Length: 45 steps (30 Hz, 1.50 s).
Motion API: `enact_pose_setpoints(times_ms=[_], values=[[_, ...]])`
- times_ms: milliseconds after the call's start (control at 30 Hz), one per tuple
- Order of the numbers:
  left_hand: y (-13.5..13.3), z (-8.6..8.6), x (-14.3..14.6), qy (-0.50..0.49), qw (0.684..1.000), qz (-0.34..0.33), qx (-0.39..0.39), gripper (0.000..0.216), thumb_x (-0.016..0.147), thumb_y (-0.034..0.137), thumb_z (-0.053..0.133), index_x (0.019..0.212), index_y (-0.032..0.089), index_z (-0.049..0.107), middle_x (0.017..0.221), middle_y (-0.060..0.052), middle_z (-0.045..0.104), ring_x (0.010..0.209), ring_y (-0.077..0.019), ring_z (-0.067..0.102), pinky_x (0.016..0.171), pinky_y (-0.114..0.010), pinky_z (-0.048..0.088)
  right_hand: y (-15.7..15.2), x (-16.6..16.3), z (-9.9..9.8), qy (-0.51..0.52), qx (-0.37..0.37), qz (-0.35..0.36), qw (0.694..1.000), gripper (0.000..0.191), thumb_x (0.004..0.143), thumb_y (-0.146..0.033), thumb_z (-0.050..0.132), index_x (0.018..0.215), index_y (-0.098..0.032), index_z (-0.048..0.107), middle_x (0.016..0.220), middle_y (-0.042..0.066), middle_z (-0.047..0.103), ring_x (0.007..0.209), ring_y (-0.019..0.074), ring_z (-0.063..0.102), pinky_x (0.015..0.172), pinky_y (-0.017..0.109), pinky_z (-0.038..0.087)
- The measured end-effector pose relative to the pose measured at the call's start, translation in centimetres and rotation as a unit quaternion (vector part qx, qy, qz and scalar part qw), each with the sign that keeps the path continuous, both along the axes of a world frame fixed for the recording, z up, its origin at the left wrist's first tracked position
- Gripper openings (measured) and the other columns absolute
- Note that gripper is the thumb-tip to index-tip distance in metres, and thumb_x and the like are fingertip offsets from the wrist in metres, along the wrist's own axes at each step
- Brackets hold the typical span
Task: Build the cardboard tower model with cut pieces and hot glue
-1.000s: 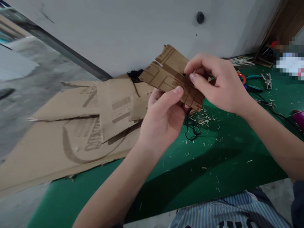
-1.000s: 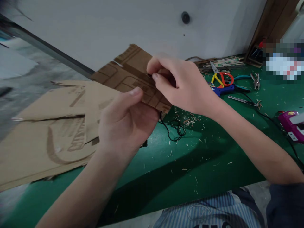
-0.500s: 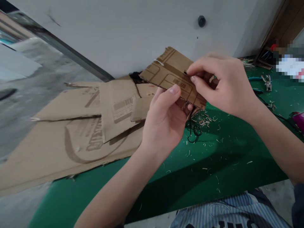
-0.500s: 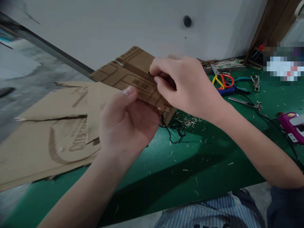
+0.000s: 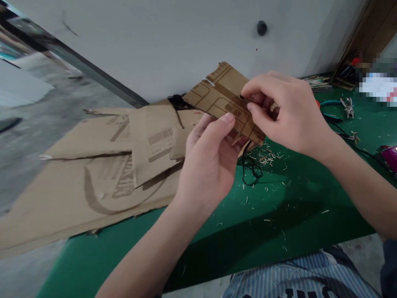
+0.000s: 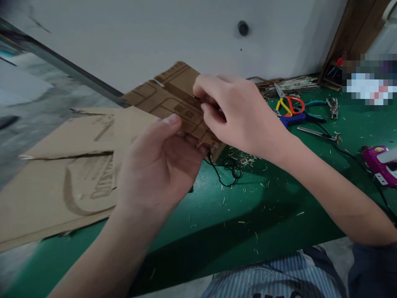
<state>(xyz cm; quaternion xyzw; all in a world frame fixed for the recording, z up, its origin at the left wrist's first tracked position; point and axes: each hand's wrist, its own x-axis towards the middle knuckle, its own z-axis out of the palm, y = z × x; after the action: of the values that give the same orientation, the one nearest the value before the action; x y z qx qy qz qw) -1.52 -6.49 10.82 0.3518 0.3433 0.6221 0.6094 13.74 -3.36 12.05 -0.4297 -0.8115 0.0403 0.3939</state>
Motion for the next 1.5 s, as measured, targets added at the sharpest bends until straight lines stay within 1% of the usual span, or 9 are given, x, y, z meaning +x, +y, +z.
enact_pose_setpoints(times_ms=[67, 267, 433, 633, 767, 967, 1133, 1267, 1500], values=[[0.0, 0.1, 0.0, 0.003, 1.0, -0.004, 0.011, 0.011, 0.09, 0.01, 0.061, 0.084, 0.017, 0.067, 0.089, 0.0, 0.07, 0.077, -0.0104, 0.065, 0.064, -0.021, 0.05, 0.0, 0.0, -0.1, 0.008, 0.004, 0.003, 1.0, 0.005, 0.095, -0.022, 0.059, 0.096, -0.025, 0.062, 0.091, 0.002, 0.069, 0.088, 0.0181, 0.066, 0.078, 0.03, 0.052], [0.1, -0.1, 0.1, -0.025, 0.998, -0.046, 0.024, 0.023, 0.09, 0.008, 0.057, 0.072, 0.019, 0.066, 0.085, -0.003, 0.07, 0.098, -0.0167, 0.069, 0.091, -0.029, 0.056, -0.3, -0.1, 0.3, -0.018, -0.016, -0.047, 0.999, 0.011, 0.096, -0.021, 0.053, 0.093, -0.024, 0.063, 0.086, 0.002, 0.071, 0.081, 0.0178, 0.066, 0.077, 0.031, 0.051], [-0.1, -0.5, 0.1, -0.023, 0.999, -0.037, -0.001, 0.017, 0.085, 0.008, 0.063, 0.073, 0.021, 0.065, 0.087, -0.001, 0.07, 0.101, -0.0174, 0.068, 0.096, -0.031, 0.056, -0.8, 0.1, 1.3, -0.091, -0.003, -0.077, 0.993, 0.016, 0.095, -0.016, 0.051, 0.088, -0.023, 0.063, 0.085, 0.002, 0.07, 0.079, 0.0184, 0.065, 0.076, 0.032, 0.049], [-0.1, -0.5, 0.4, -0.047, 0.999, -0.002, -0.014, 0.031, 0.082, 0.007, 0.066, 0.059, 0.019, 0.049, 0.072, 0.0, 0.06, 0.094, -0.0166, 0.066, 0.098, -0.032, 0.055, -1.8, 0.3, 2.3, -0.256, 0.019, -0.074, 0.964, 0.029, 0.105, -0.015, 0.036, 0.096, -0.019, 0.063, 0.097, 0.008, 0.066, 0.077, 0.0197, 0.062, 0.064, 0.033, 0.04], [-0.1, -0.7, 0.4, -0.034, 0.999, -0.025, -0.013, 0.029, 0.086, 0.009, 0.066, 0.062, 0.019, 0.052, 0.077, 0.0, 0.062, 0.088, -0.0153, 0.065, 0.095, -0.032, 0.054, -2.1, 0.2, 2.6, -0.311, 0.025, -0.093, 0.946, 0.03, 0.104, -0.009, 0.033, 0.102, -0.017, 0.062, 0.097, 0.009, 0.065, 0.075, 0.0203, 0.062, 0.061, 0.032, 0.035], [-0.4, -1.5, 0.2, 0.049, 0.997, -0.044, 0.043, 0.019, 0.086, 0.018, 0.073, 0.07, 0.019, 0.063, 0.084, 0.0, 0.067, 0.077, -0.0121, 0.061, 0.072, -0.026, 0.05, -2.6, -0.3, 3.1, -0.346, 0.008, -0.095, 0.933, 0.039, 0.092, 0.002, 0.03, 0.109, -0.014, 0.062, 0.096, 0.014, 0.066, 0.08, 0.0272, 0.067, 0.065, 0.035, 0.047], [-0.6, -1.6, 0.6, 0.079, 0.996, -0.034, 0.034, 0.023, 0.083, 0.024, 0.077, 0.068, 0.019, 0.06, 0.082, -0.001, 0.067, 0.089, -0.0177, 0.068, 0.076, -0.027, 0.052, -2.9, -0.4, 3.0, -0.359, 0.023, -0.099, 0.928, 0.043, 0.086, 0.006, 0.028, 0.105, -0.013, 0.062, 0.092, 0.015, 0.066, 0.08, 0.028, 0.068, 0.066, 0.037, 0.052], [-0.3, -1.7, 0.8, 0.058, 0.997, -0.039, 0.027, 0.018, 0.084, 0.016, 0.073, 0.071, 0.019, 0.062, 0.076, 0.001, 0.063, 0.076, -0.0123, 0.064, 0.066, -0.021, 0.048, -2.2, -0.2, 2.6, -0.383, 0.011, -0.093, 0.919, 0.041, 0.083, 0.008, 0.031, 0.103, -0.013, 0.061, 0.095, 0.015, 0.067, 0.082, 0.0272, 0.068, 0.066, 0.035, 0.052], [-0.3, -1.4, 0.7, 0.03, 0.999, -0.029, 0.003, 0.026, 0.087, 0.01, 0.068, 0.065, 0.02, 0.058, 0.075, 0.002, 0.062, 0.064, -0.0081, 0.055, 0.057, -0.019, 0.043, -1.1, 0.4, 1.5, -0.226, 0.021, -0.093, 0.969, 0.019, 0.095, -0.009, 0.046, 0.095, -0.019, 0.061, 0.09, 0.009, 0.068, 0.08, 0.0239, 0.065, 0.074, 0.034, 0.049]])
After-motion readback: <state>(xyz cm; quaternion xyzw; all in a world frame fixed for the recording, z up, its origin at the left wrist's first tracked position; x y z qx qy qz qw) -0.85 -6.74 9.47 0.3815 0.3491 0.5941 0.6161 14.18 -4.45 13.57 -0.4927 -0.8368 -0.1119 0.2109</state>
